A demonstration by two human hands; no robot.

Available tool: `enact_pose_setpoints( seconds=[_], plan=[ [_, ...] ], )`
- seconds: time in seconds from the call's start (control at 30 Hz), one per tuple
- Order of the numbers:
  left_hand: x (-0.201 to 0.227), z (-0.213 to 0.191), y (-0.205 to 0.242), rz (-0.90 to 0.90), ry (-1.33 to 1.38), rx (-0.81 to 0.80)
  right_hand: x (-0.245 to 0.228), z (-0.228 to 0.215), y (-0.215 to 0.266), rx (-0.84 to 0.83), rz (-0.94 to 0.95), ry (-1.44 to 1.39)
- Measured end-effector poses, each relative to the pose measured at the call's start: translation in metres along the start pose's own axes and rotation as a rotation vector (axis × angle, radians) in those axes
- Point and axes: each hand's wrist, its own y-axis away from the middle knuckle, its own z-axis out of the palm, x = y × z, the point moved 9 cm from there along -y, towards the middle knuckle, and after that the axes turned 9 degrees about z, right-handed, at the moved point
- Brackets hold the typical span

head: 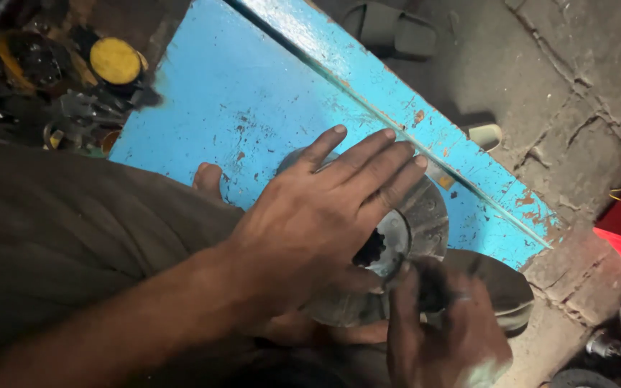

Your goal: The person inserts small metal pins into the holes of a clutch disc and then fits a metal plate over them. They then flip the assembly over and press down on the center of the disc.

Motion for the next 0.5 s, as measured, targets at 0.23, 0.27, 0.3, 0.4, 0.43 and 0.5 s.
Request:
enact_pose_setpoints(
  seconds=[0.23,0.27,0.3,0.4,0.43,0.5],
  plan=[
    [0.001,-0.001,0.0,-0.003,0.046,0.007,-0.012,0.001,-0.013,0.098,0.086,0.018],
    [0.0,0.001,0.002,-0.005,0.044,0.007,-0.009,-0.004,-0.009,0.098,0.084,0.016],
    [0.0,0.001,0.003,0.0,0.037,0.023,-0.005,-0.002,-0.007,0.02,0.078,-0.015],
    [-0.001,-0.002,0.0,0.009,0.017,0.034,0.007,0.002,0.005,-0.046,0.061,-0.011],
    [0.0,-0.002,0.0,0.014,0.005,0.02,0.012,0.003,0.012,-0.037,0.061,0.02],
    [0.001,-0.001,0.0,0.016,0.012,0.012,0.002,0.006,0.0,-0.02,0.07,0.034]
  ],
)
